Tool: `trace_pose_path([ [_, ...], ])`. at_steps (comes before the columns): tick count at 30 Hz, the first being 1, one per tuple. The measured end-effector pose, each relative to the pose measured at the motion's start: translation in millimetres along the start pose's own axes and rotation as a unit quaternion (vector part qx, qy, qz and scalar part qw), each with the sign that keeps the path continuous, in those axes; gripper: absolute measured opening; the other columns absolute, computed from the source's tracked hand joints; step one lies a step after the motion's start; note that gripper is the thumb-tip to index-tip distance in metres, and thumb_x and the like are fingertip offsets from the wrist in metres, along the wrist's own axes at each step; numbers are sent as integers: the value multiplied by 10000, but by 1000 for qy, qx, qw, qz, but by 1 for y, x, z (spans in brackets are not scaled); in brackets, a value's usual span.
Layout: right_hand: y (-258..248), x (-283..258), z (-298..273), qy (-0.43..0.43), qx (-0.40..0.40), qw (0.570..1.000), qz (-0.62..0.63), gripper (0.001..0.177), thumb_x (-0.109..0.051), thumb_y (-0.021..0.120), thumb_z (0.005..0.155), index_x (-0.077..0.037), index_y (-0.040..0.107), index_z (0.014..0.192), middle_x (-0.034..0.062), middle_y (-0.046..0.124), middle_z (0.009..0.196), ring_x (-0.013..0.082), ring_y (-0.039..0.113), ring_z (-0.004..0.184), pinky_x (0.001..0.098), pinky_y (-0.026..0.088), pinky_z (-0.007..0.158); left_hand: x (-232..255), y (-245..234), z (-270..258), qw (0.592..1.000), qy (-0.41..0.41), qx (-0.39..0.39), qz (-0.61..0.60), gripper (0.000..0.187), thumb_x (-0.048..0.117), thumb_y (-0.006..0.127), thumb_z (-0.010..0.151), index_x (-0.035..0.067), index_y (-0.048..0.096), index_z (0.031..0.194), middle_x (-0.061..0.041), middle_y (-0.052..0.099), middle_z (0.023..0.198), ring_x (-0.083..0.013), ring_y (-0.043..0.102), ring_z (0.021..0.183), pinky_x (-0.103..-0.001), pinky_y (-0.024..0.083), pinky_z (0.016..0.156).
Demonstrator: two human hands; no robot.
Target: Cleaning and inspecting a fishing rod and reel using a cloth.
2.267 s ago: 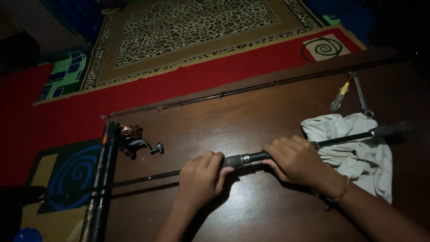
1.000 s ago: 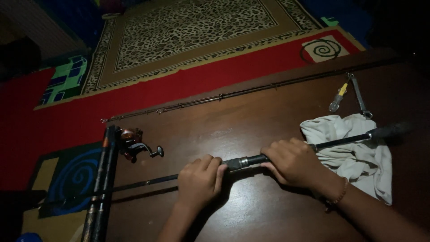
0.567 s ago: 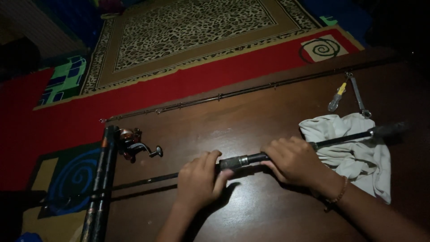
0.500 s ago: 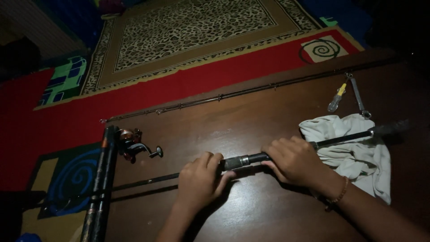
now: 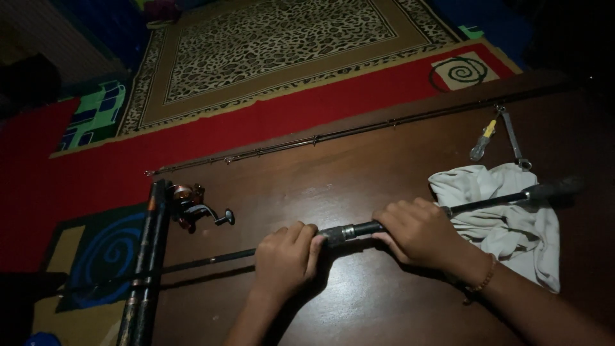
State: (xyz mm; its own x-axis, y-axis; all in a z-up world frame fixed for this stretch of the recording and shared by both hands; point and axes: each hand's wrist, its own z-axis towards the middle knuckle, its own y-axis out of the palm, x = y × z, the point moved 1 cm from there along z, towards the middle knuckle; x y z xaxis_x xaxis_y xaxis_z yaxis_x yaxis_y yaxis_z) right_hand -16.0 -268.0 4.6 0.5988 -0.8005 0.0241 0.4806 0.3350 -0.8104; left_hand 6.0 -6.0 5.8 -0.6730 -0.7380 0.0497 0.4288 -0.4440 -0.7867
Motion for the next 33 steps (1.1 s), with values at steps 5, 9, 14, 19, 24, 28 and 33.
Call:
trace_pose_path([
  [5,16,12,-9,2,-21,1000,-15,251,-357,656,933,-116,672,1003,25,664,763,141,552,558,275,412,519,1,3,0,997,-33,-57,-36,370,467,592,964,107,634,1039,-32,658,758,-166,571,468,-291,486,446],
  [9,12,6,-7,0,-14,1000,-15,237,-354,639,942,-124,653,999,9,629,722,147,540,537,287,407,512,3,-2,2,1000,-22,3,-17,281,252,490,1006,123,672,834,-26,666,692,-161,571,435,-272,451,427],
  [14,7,9,-4,-4,-12,999,-31,219,-331,667,920,-121,666,983,12,631,723,141,503,508,280,376,492,-1,0,1,998,-18,-64,-19,445,539,602,943,117,659,1072,-30,654,785,-174,596,489,-293,501,484],
  [19,0,4,-1,-9,-4,1000,-5,245,-313,670,906,-95,666,1018,30,617,762,172,521,555,315,391,529,-8,13,-6,999,-16,-38,6,353,328,449,1042,132,659,838,-21,673,684,-146,555,413,-253,458,387],
  [24,3,6,-3,14,-25,999,-13,244,-323,669,909,-101,682,1011,31,660,781,163,561,569,306,429,545,-3,3,-2,997,-8,-71,-14,327,434,606,979,132,654,1094,-22,620,835,-158,554,466,-276,484,444],
  [28,5,5,-3,11,-27,1000,-6,228,-317,635,924,-105,658,1005,30,632,749,176,541,557,316,412,545,-4,5,-2,1000,-7,-22,7,245,304,557,1008,133,679,883,6,619,720,-134,508,434,-260,406,401],
  [33,0,5,-1,-1,-10,1000,-23,225,-311,674,902,-108,666,999,16,630,765,168,530,564,309,398,561,3,-8,3,997,-27,-66,-22,367,439,710,888,154,677,1117,-52,593,788,-230,573,495,-359,485,482],
])
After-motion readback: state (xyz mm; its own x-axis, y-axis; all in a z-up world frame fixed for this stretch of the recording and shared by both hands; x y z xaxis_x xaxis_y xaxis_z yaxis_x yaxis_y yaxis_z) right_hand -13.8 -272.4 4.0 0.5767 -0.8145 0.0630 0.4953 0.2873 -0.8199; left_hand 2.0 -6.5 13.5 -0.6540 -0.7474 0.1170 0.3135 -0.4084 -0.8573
